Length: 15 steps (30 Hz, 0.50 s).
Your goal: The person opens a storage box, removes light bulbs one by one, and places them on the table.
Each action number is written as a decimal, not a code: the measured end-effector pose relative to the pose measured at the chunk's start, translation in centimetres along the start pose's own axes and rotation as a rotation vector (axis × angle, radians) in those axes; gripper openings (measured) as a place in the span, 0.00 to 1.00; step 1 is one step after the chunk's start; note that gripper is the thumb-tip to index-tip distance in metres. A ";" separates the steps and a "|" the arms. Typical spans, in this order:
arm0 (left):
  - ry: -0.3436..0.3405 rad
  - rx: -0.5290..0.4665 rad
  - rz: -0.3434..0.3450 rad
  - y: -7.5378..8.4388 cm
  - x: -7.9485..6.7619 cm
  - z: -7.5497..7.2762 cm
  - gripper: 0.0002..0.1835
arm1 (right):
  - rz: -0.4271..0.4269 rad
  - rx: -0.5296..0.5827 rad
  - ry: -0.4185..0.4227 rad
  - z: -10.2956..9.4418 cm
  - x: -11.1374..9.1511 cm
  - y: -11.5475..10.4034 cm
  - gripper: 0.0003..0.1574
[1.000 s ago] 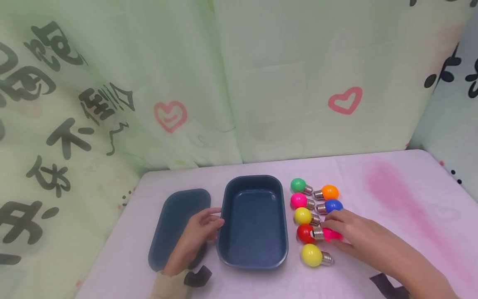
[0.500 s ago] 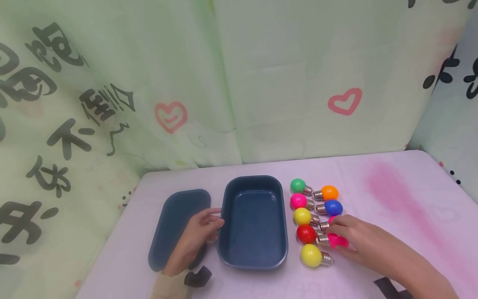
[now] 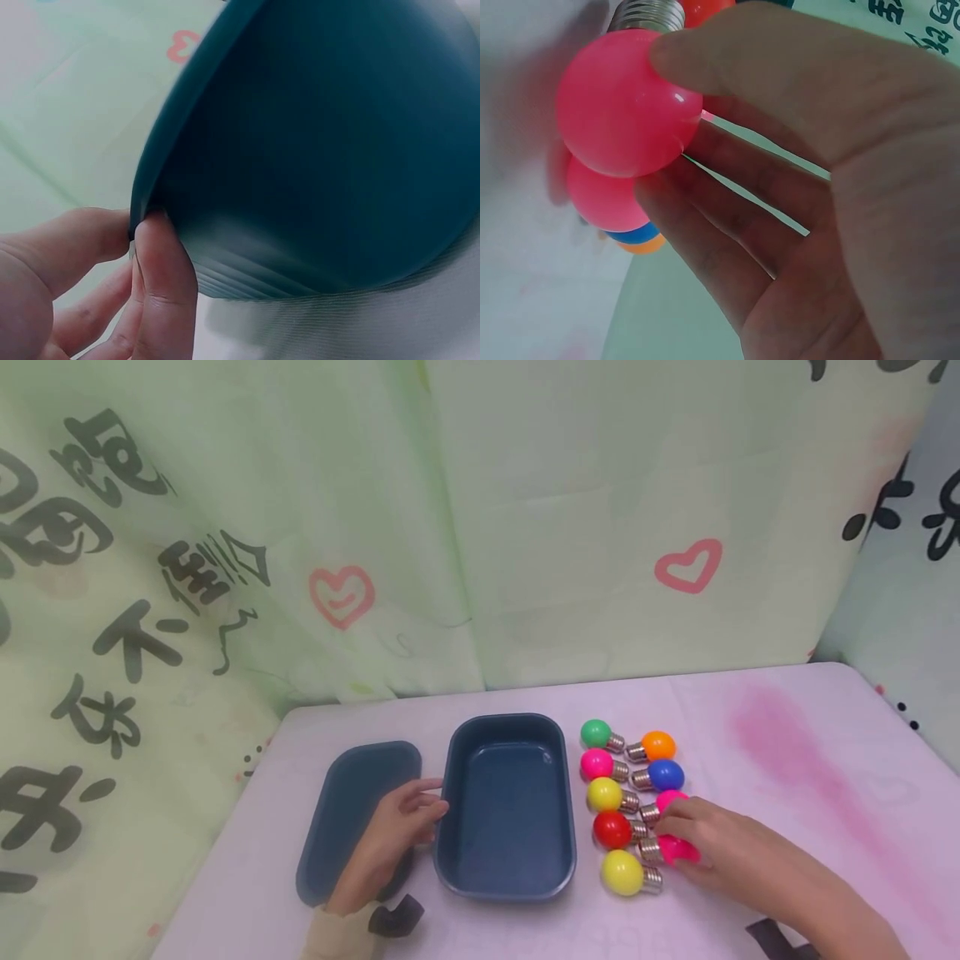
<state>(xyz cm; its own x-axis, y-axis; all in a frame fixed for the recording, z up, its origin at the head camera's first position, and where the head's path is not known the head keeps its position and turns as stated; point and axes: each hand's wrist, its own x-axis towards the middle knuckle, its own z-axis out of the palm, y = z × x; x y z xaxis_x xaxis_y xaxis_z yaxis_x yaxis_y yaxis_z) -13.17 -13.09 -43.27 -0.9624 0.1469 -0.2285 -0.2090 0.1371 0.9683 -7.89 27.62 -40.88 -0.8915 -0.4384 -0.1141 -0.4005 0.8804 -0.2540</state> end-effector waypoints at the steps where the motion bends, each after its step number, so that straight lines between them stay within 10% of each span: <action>1: 0.002 0.002 -0.002 0.0 0.0 0.0 0.27 | 0.005 0.002 -0.006 0.0 0.0 0.0 0.26; 15: -0.011 0.001 0.006 -0.1 0.0 0.0 0.27 | 0.011 -0.017 -0.004 0.5 -0.1 -0.1 0.25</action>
<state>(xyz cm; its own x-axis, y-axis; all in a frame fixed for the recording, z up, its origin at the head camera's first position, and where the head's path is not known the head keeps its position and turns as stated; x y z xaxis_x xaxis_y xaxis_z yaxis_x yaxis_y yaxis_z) -13.21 -13.14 -43.34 -0.9617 0.1584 -0.2237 -0.2029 0.1375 0.9695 -7.63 27.51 -41.32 -0.8949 -0.4296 -0.1205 -0.3944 0.8880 -0.2365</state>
